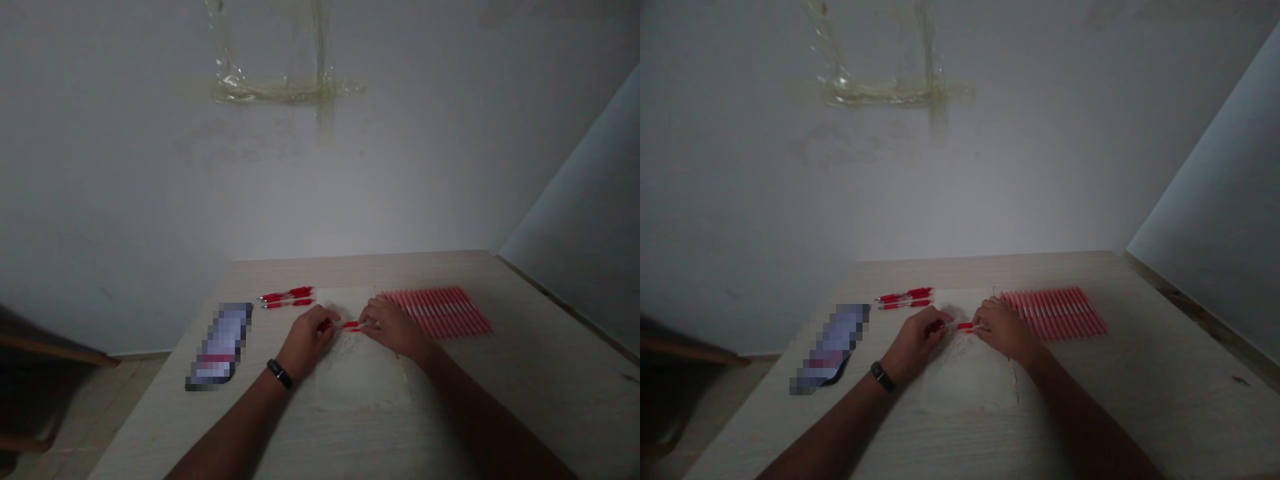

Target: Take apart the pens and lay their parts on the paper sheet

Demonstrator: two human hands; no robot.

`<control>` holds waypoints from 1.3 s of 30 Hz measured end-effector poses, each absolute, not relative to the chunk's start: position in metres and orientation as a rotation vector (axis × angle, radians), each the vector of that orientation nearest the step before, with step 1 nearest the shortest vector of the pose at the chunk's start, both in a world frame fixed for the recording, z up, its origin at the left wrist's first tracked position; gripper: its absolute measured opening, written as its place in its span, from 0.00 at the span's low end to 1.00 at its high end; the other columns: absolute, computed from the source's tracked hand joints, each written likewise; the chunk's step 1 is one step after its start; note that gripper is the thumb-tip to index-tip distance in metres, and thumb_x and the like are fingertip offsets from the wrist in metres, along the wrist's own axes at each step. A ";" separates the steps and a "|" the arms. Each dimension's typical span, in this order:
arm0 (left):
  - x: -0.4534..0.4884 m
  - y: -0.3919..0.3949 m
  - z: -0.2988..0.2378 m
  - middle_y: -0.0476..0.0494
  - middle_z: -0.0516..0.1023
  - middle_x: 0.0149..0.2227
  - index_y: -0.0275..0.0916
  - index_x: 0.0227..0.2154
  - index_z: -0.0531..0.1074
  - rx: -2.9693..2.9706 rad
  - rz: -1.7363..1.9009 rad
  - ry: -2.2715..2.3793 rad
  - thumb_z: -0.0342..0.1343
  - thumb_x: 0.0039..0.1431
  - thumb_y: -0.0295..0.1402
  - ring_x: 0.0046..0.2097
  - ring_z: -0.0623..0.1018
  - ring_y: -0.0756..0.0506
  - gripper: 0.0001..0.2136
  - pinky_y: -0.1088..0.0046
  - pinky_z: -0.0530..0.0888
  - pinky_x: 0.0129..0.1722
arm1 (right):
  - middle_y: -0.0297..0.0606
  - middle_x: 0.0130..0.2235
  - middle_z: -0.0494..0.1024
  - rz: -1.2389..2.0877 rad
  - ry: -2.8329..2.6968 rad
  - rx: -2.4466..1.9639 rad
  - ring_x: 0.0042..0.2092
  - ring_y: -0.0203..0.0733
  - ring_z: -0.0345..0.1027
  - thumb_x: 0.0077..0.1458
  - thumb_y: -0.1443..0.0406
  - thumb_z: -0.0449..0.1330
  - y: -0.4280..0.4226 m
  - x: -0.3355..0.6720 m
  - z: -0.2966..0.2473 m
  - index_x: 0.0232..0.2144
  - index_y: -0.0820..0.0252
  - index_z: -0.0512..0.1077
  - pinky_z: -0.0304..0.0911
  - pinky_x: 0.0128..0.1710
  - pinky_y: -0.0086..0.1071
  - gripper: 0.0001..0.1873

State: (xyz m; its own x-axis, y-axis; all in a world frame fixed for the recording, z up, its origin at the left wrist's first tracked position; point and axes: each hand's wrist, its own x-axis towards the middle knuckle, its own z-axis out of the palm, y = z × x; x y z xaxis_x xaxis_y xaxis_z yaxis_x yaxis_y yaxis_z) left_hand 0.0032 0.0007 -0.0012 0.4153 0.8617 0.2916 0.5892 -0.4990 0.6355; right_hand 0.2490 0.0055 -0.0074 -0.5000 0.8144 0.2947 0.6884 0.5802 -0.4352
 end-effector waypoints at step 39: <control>0.008 -0.006 0.002 0.46 0.76 0.40 0.42 0.47 0.72 2.254 0.849 1.004 0.58 0.53 0.22 0.40 0.74 0.47 0.18 0.71 0.70 0.41 | 0.30 0.29 0.72 1.081 -1.929 -1.159 0.31 0.36 0.67 0.56 0.68 0.62 -0.008 0.219 -0.026 0.34 0.58 0.72 0.60 0.30 0.27 0.03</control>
